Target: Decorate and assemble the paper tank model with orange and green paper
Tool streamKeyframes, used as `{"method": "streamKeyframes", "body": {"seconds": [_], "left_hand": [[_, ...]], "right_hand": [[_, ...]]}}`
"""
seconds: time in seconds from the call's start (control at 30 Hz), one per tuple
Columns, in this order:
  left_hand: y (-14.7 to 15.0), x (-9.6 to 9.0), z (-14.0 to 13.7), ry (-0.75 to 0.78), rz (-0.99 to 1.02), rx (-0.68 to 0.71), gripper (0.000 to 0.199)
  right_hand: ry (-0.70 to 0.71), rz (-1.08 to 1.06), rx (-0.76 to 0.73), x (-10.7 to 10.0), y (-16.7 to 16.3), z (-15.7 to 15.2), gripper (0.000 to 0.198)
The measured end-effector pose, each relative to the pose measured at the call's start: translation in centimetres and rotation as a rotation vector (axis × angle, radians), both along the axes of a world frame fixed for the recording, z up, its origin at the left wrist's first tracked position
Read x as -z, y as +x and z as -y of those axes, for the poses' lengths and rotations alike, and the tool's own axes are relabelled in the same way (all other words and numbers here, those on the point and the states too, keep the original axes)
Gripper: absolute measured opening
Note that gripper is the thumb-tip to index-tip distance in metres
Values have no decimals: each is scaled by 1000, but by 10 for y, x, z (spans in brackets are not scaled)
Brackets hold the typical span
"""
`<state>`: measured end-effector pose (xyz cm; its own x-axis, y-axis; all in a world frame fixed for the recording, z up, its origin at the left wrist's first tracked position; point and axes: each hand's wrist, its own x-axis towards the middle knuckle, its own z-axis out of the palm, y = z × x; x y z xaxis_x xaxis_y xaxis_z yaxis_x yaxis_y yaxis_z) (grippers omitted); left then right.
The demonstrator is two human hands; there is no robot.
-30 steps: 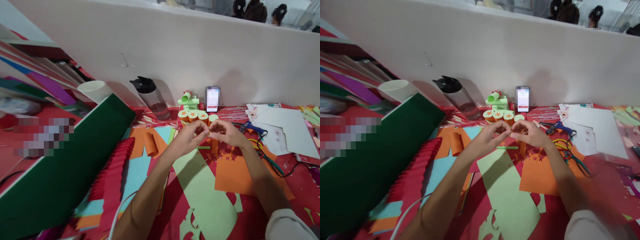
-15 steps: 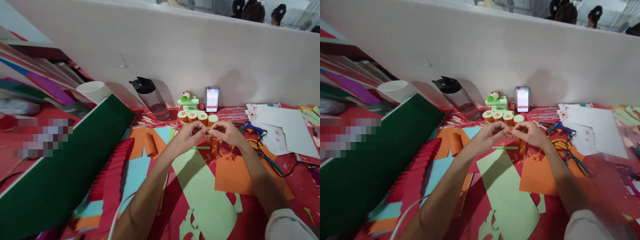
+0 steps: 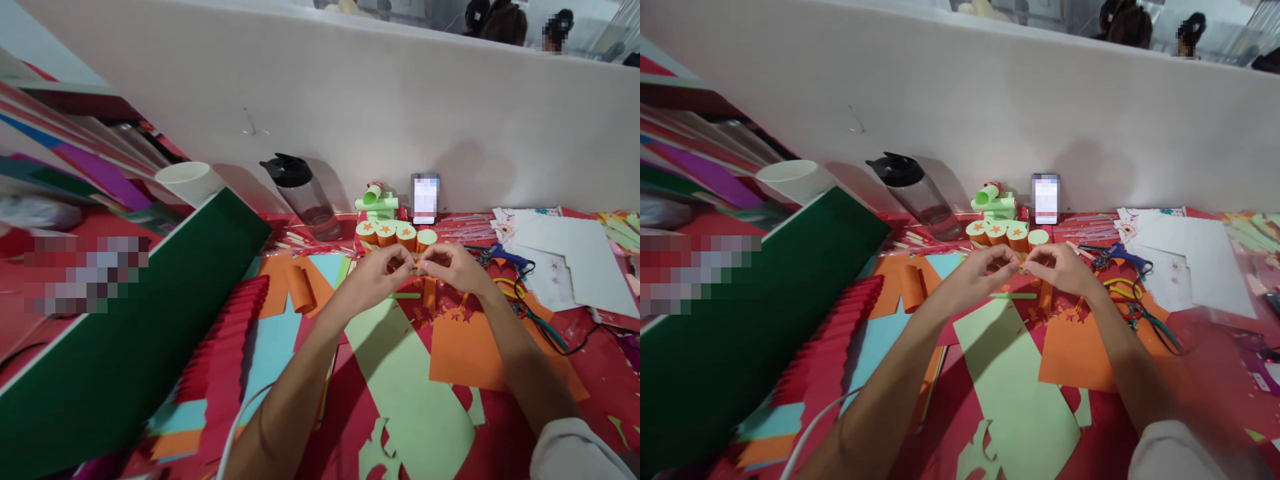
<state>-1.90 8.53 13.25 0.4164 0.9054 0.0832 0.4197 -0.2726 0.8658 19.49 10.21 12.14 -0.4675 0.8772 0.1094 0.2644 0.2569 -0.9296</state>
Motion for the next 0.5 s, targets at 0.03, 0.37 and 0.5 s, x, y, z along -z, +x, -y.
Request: {"method": "streamKeyframes", "body": {"seconds": [0.03,0.37,0.5], "left_hand": [[0,0,0,4,-7,-4,20],[-1,3,-3,-37,12,-19,20],[-2,2,-4,-91,43,-36,21]], "right_hand": [[7,0,6,0,0,0,16],[31,0,22,0,0,-1,15],[33,10,26,-1,1,-1,16]]}}
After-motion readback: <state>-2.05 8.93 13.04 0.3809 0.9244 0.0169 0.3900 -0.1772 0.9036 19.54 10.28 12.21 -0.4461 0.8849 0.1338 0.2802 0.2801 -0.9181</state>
